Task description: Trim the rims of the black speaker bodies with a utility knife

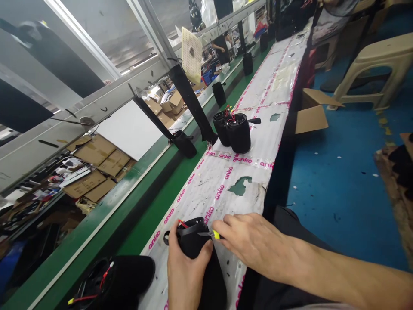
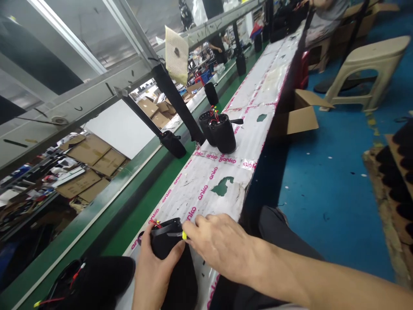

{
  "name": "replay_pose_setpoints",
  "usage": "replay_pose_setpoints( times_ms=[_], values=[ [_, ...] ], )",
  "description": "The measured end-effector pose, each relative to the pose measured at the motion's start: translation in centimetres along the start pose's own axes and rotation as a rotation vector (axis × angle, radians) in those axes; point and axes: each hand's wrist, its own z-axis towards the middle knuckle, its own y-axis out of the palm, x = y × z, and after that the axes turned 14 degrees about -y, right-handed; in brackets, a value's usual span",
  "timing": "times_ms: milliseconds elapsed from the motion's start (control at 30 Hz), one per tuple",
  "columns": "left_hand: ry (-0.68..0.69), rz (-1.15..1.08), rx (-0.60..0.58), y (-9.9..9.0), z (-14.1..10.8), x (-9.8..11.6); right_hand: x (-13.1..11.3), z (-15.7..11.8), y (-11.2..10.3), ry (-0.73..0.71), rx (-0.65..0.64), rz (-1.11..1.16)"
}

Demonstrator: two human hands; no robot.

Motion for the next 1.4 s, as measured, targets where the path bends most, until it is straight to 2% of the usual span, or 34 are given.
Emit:
replay_pose_setpoints(
  times_ms=[167, 333, 433, 533, 667, 833, 1100, 1400],
  values=[
    [0.057, 0.185, -0.189, 0.1, 1.0, -0.2, 1.5, -0.3, 0.7, -0.044, -0.061, -0.089],
    [0.115, 0.363, -0.316, 0.8, 2.0, -0.3, 2.2, -1.4, 2.4, 0.015, -0.108, -0.097],
    [0.132, 0.436, -0.327, 1.1, 2.2, 0.1, 2.4, -2.6, 3.6, 0.037, -0.023, -0.146],
    [0.127, 0.485, -0.355, 1.2, 2.3, 0.5, 2.5, -3.7, 4.8, -0.018, 0.093, -0.183],
    [0.108, 0.53, -0.373, 1.2, 2.2, 0.7, 2.0, -4.0, 5.7, 0.006, 0.097, -0.241],
    [0.101, 0.592, -0.342, 1.5, 2.3, 0.8, 1.1, -3.0, 5.1, 0.129, -0.019, -0.231],
    [0.108, 0.647, -0.334, 1.9, 2.9, 0.8, 2.0, -0.5, 2.7, 0.167, -0.243, -0.044],
    [0.119, 0.66, -0.341, 2.1, 3.3, 0.6, 2.6, 0.0, 2.6, 0.155, -0.238, 0.113]
  ],
)
